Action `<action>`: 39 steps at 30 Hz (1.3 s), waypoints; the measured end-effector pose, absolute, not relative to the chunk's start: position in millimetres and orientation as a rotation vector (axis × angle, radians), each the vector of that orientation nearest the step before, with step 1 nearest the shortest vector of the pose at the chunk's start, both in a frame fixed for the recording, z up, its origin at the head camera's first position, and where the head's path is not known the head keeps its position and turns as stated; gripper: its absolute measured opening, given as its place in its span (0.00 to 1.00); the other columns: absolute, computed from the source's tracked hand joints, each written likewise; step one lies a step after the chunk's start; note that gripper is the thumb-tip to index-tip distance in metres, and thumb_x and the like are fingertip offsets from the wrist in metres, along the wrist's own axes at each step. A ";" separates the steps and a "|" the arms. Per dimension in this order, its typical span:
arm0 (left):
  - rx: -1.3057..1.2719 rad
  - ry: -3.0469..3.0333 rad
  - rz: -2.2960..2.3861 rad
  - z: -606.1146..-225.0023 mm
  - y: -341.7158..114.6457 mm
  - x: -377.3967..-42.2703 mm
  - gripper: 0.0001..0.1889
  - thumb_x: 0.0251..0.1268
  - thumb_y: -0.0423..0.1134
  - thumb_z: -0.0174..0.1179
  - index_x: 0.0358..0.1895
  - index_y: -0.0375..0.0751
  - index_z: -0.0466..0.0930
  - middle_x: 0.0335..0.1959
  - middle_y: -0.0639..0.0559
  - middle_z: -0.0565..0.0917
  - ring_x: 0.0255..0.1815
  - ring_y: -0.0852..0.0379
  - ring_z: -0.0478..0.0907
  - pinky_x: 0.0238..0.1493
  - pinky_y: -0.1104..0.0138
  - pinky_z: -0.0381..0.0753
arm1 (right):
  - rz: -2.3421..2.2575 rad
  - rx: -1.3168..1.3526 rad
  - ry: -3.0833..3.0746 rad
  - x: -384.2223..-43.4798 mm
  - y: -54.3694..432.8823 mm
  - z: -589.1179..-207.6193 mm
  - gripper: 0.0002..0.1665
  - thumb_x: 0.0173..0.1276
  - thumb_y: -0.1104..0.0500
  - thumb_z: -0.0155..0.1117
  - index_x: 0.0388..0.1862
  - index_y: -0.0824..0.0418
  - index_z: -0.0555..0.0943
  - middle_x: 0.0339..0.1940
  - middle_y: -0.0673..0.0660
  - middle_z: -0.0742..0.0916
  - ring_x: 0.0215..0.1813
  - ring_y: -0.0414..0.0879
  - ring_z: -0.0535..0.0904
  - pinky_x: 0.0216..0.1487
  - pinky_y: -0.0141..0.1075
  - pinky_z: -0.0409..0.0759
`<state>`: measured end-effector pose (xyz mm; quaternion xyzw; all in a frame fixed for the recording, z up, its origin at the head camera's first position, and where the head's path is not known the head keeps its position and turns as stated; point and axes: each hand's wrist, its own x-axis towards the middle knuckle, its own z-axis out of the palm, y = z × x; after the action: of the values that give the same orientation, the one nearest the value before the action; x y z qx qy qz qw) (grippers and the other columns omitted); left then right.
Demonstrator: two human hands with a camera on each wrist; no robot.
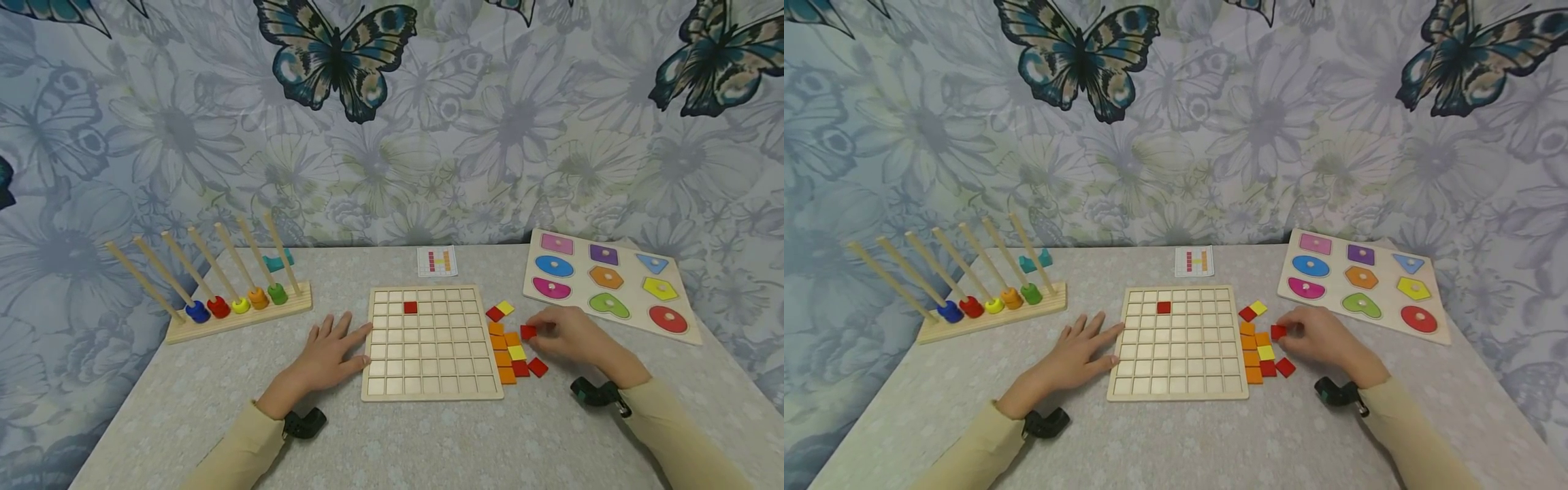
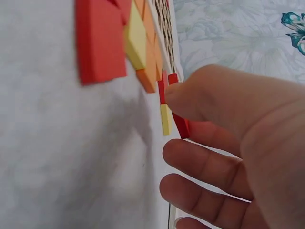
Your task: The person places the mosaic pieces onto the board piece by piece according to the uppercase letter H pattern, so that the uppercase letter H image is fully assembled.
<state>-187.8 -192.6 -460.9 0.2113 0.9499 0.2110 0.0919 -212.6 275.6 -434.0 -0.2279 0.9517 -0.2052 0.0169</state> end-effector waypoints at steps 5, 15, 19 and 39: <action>0.624 2.819 0.631 -461.2 -192.8 -187.5 0.33 0.77 0.57 0.54 0.80 0.51 0.62 0.82 0.29 0.52 0.81 0.19 0.40 0.71 0.23 0.41 | -0.664 -0.754 2.944 -220.7 267.8 -430.3 0.15 0.60 0.59 0.78 0.46 0.61 0.90 0.37 0.48 0.91 0.37 0.38 0.78 0.41 0.32 0.82; 0.616 2.820 0.623 -459.0 -191.6 -186.7 0.33 0.77 0.57 0.54 0.80 0.51 0.62 0.82 0.28 0.52 0.81 0.19 0.40 0.72 0.24 0.42 | -0.704 -0.758 2.927 -239.5 244.5 -426.1 0.18 0.62 0.57 0.75 0.49 0.64 0.89 0.39 0.53 0.91 0.38 0.41 0.78 0.40 0.31 0.79; 0.612 2.821 0.620 -458.3 -190.8 -186.8 0.33 0.77 0.57 0.54 0.80 0.51 0.62 0.82 0.28 0.52 0.81 0.20 0.40 0.72 0.24 0.42 | -0.751 -0.787 2.885 -248.6 235.0 -424.7 0.17 0.63 0.58 0.74 0.49 0.65 0.89 0.40 0.54 0.91 0.38 0.43 0.79 0.39 0.32 0.79; 0.619 2.804 0.644 -459.0 -192.6 -188.1 0.33 0.77 0.56 0.54 0.80 0.51 0.61 0.82 0.28 0.51 0.81 0.19 0.39 0.72 0.24 0.41 | -0.842 -1.058 2.779 -275.3 159.1 -422.7 0.14 0.66 0.59 0.72 0.48 0.63 0.89 0.42 0.55 0.91 0.38 0.43 0.80 0.40 0.33 0.79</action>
<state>-188.1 -192.6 -459.0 0.2094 0.9481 0.2177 0.0992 -275.3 159.1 -422.7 -0.3422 0.8990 -0.2722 0.0255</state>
